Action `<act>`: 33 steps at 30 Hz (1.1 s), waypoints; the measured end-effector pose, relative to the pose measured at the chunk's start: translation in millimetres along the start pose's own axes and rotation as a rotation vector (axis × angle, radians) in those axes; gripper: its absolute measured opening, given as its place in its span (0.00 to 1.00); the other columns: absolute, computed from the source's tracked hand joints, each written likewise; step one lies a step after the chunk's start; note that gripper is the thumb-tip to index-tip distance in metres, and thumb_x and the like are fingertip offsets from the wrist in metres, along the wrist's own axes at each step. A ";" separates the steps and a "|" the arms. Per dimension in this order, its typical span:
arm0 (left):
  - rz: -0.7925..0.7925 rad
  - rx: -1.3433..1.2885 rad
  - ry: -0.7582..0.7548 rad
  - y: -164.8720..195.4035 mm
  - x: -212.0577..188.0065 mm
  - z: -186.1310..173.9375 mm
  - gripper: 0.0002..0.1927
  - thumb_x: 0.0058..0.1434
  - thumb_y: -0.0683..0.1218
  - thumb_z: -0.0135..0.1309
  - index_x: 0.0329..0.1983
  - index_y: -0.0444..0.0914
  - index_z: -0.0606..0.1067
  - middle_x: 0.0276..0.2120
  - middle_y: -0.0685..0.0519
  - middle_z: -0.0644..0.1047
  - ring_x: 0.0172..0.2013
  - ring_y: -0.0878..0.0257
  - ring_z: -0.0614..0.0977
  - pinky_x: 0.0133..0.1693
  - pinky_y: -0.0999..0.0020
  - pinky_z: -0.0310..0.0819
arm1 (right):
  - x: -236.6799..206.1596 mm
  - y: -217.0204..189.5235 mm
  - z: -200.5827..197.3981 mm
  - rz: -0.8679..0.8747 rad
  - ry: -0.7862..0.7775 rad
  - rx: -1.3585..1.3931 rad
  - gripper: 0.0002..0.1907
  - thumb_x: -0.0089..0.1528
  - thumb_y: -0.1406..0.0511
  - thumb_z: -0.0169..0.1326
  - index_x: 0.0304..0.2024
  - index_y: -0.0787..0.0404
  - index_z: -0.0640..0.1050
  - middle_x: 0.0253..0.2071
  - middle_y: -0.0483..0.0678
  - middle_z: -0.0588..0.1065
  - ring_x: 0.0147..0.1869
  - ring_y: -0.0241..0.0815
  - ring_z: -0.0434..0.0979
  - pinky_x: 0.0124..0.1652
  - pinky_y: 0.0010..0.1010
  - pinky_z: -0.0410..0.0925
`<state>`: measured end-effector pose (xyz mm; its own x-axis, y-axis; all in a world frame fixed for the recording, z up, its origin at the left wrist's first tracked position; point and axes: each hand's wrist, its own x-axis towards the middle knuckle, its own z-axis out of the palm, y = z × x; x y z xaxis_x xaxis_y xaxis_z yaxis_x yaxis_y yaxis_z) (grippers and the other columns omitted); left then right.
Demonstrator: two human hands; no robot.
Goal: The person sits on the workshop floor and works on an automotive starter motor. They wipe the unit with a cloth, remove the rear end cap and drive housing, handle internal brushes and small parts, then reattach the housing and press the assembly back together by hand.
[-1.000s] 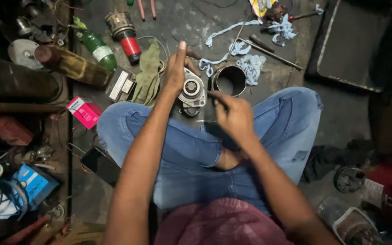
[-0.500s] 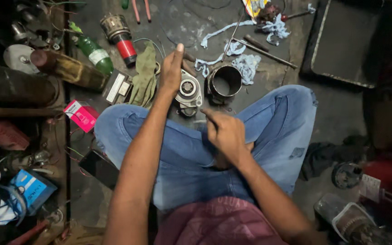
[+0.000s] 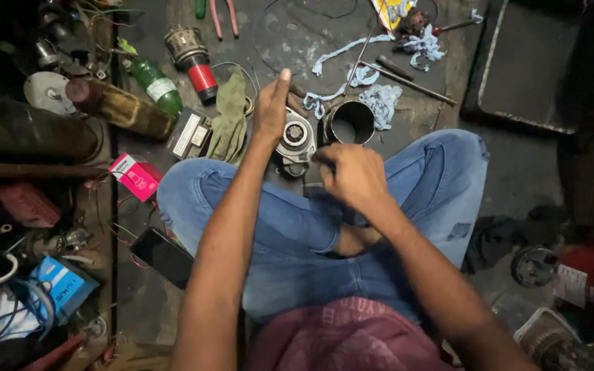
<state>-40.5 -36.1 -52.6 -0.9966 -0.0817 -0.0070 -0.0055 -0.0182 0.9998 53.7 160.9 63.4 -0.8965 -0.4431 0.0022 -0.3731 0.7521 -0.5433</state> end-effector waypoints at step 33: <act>-0.047 0.012 -0.001 2.6 -0.6 -1.2 0.37 0.71 0.69 0.36 0.34 0.33 0.78 0.19 0.49 0.80 0.24 0.63 0.81 0.34 0.71 0.73 | -11.3 -18.4 7.0 0.001 0.121 -0.156 0.05 0.56 0.66 0.59 0.35 0.58 0.79 0.40 0.51 0.75 0.40 0.60 0.78 0.35 0.51 0.70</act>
<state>-39.9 -37.3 -50.0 -0.9953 -0.0799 -0.0542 -0.0535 -0.0105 0.9985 72.4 148.6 67.4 -0.9154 -0.3876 0.1084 -0.3966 0.8232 -0.4062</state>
